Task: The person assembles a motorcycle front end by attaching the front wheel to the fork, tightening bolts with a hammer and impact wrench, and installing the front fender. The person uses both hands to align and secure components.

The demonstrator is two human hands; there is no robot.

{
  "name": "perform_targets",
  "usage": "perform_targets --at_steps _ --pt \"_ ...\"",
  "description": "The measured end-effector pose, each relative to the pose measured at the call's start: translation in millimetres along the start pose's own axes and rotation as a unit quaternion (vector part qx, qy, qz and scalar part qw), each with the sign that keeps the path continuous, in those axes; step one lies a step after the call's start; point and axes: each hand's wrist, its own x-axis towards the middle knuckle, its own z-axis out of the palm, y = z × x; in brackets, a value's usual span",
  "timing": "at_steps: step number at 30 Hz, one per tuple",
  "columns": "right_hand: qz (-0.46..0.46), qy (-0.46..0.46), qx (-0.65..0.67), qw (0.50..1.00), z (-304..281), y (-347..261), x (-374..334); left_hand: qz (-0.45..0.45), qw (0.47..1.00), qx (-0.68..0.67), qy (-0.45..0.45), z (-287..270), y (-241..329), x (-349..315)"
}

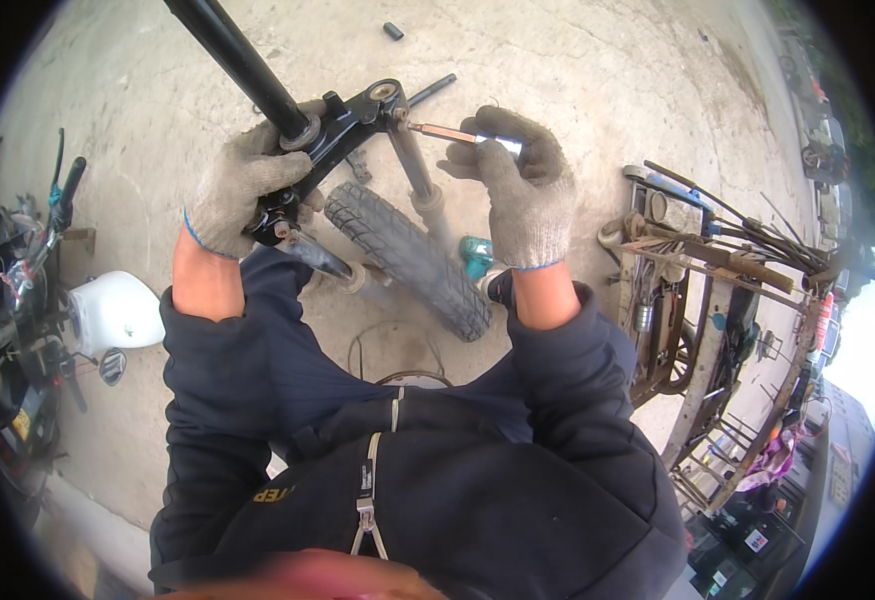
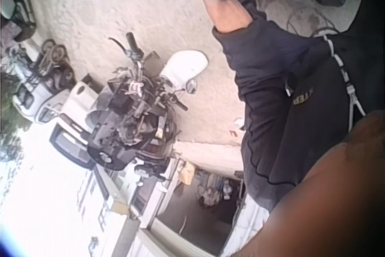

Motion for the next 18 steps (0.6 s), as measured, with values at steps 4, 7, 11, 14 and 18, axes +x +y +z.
perform_targets --at_steps 4,7,11,14,18 --pt "-0.009 -0.018 -0.056 0.998 1.6 -11.1 1.3 0.011 1.000 -0.028 0.010 1.0 -4.6 1.5" --pt "0.013 -0.051 -0.170 0.984 -1.6 -26.5 8.7 0.007 1.000 -0.015 0.010 0.1 -4.9 0.8" --pt "0.093 -0.092 -0.263 0.956 -5.4 -43.0 14.9 0.013 1.000 -0.006 -0.002 0.0 0.3 -1.4" --pt "0.073 -0.095 -0.287 0.950 -2.4 -44.9 11.5 0.000 1.000 -0.006 -0.020 1.5 4.4 -3.4" --pt "0.074 -0.089 -0.241 0.964 0.2 -43.0 15.6 0.008 1.000 -0.004 -0.015 3.0 2.5 -4.0"
